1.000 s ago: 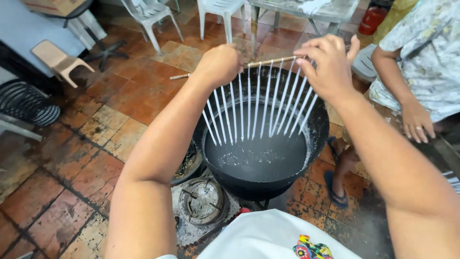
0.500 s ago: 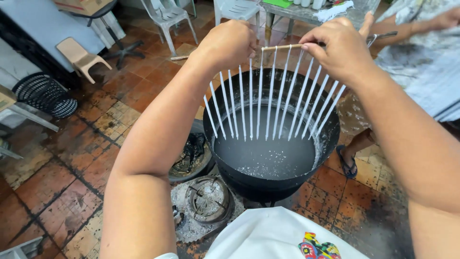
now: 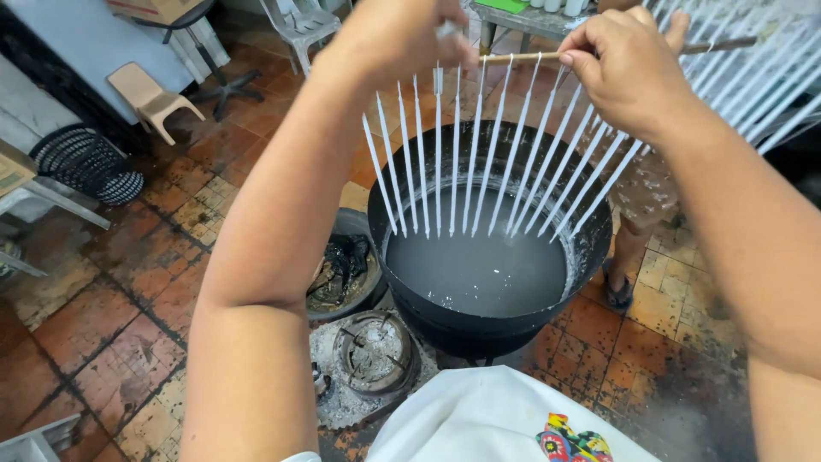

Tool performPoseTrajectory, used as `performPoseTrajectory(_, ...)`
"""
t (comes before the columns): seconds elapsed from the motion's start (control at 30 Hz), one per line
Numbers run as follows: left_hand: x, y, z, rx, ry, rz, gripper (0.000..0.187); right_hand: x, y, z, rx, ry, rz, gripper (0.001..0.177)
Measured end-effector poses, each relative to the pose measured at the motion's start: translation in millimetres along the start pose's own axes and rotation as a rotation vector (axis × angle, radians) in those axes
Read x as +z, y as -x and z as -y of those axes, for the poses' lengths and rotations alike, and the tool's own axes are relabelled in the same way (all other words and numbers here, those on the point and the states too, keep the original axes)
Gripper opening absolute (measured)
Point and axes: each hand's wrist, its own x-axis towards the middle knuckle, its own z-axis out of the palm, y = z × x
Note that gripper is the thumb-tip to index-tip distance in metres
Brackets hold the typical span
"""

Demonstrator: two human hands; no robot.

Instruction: Hand-dipping racks of wicks into a vat of molten wax to build up layers for candle making.

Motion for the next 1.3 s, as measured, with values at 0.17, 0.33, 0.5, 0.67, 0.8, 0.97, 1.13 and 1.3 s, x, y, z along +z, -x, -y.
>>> performPoseTrajectory(0.17, -8, 1, 2, 0.005, 0.082, -0.054, 0.026, -7, -1, -10, -0.040, 0.035, -0.042, 0.020)
performPoseTrajectory(0.33, -15, -2, 4, 0.013, 0.181, -0.135, 0.007, -6, 1, -25, -0.064, 0.062, -0.075, 0.021)
performPoseTrajectory(0.5, 4, -11, -3, 0.125, 0.075, 0.006, 0.024, -8, 8, -24, -0.087, 0.050, -0.099, 0.022)
performPoseTrajectory(0.67, 24, -17, -5, 0.032, 0.084, 0.048, 0.012, -11, 10, -17, -0.066, 0.049, -0.093, 0.019)
performPoseTrajectory(0.8, 31, -15, 0, 0.124, 0.128, -0.029, 0.017, -12, 12, -14, -0.060, 0.042, -0.082, 0.018)
performPoseTrajectory(0.97, 33, -14, 5, 0.113, 0.191, -0.010, 0.015, -5, 9, -18, -0.075, 0.046, -0.082, 0.015)
performPoseTrajectory(1.13, 40, -9, 7, 0.123, 0.249, -0.009, 0.006, 5, 8, -28, -0.139, 0.069, -0.076, 0.017)
performPoseTrajectory(1.3, 28, 7, -10, 0.063, 0.360, -0.048, 0.015, -6, 14, -5, -0.069, -0.052, 0.007, 0.019)
